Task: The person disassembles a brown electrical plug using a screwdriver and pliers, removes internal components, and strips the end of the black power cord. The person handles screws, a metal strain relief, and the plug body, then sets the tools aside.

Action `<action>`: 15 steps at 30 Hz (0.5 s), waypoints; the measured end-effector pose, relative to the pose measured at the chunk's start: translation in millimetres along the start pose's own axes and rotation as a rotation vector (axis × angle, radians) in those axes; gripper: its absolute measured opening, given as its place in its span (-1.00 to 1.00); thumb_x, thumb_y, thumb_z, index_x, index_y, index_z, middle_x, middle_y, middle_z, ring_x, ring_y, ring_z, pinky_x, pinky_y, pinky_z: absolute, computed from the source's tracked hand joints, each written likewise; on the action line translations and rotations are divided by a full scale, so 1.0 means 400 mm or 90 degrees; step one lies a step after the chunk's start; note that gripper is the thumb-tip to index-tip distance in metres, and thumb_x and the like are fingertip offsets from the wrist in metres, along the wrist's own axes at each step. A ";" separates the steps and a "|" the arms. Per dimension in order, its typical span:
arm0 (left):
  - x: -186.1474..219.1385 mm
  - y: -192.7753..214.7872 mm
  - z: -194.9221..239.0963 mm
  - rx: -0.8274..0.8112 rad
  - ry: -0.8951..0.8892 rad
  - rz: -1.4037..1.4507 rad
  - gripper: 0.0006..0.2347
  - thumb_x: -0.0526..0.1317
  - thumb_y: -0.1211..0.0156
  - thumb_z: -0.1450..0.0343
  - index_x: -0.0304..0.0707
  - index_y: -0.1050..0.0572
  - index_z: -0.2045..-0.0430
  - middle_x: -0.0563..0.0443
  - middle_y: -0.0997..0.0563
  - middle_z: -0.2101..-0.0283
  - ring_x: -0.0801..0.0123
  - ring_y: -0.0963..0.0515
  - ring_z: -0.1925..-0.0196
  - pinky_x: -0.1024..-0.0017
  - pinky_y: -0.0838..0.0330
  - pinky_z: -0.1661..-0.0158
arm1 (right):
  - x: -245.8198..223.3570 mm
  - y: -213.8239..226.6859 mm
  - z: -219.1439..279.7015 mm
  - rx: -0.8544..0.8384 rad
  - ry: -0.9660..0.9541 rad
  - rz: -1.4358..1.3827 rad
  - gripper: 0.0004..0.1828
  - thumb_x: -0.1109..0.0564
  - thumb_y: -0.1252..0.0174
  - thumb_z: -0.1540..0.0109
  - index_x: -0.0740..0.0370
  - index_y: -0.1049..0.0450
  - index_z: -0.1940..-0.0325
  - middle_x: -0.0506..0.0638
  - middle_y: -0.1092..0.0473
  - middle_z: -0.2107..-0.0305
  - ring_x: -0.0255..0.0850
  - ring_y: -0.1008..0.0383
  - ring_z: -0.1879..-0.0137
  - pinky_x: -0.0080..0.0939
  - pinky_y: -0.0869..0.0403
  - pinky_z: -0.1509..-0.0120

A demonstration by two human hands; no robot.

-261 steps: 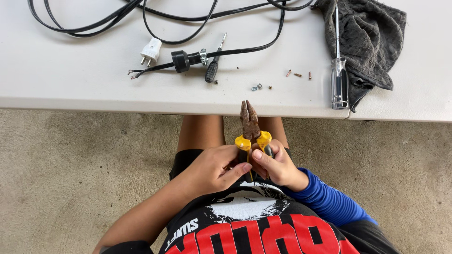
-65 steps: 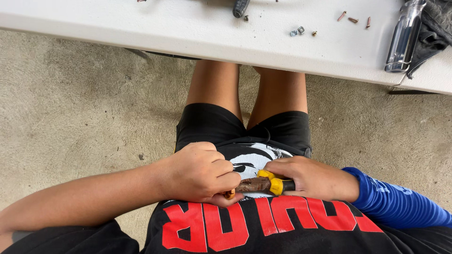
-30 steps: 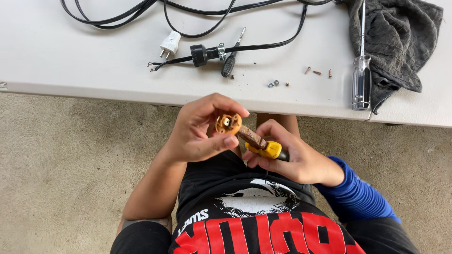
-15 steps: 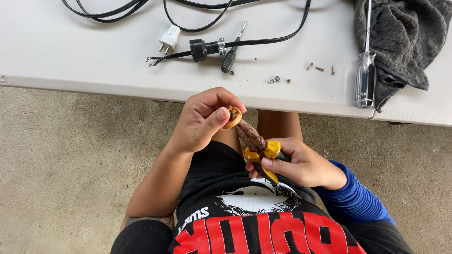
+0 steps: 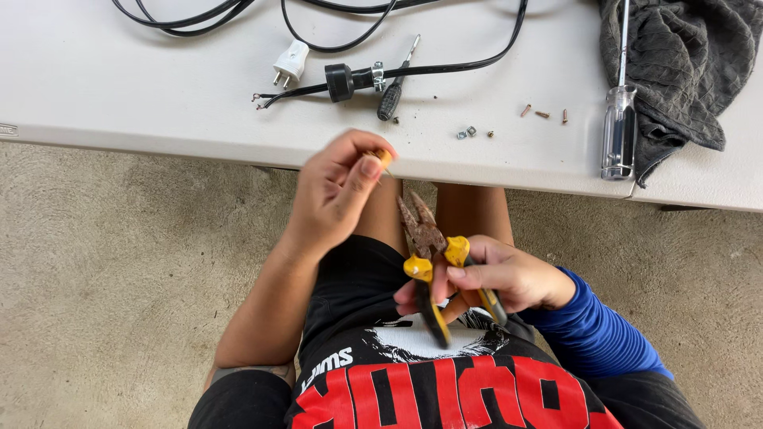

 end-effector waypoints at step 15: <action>0.018 0.002 0.026 -0.053 0.206 0.561 -0.53 0.07 0.32 -0.69 -0.44 -0.41 0.01 -0.06 -0.51 0.44 0.55 -0.34 0.52 0.54 -0.29 0.37 | -0.136 0.045 0.284 0.414 0.306 0.464 -0.48 -0.09 0.16 -0.40 0.36 -0.36 -0.23 0.29 -0.50 -0.04 0.06 -0.54 -0.21 0.11 -0.42 -0.38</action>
Point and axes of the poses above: each hand's wrist, its own z-axis away from the middle knuckle, its own y-axis out of the back of the hand, x = y × z, the point moved 4 cm from there along -z, towards the middle knuckle
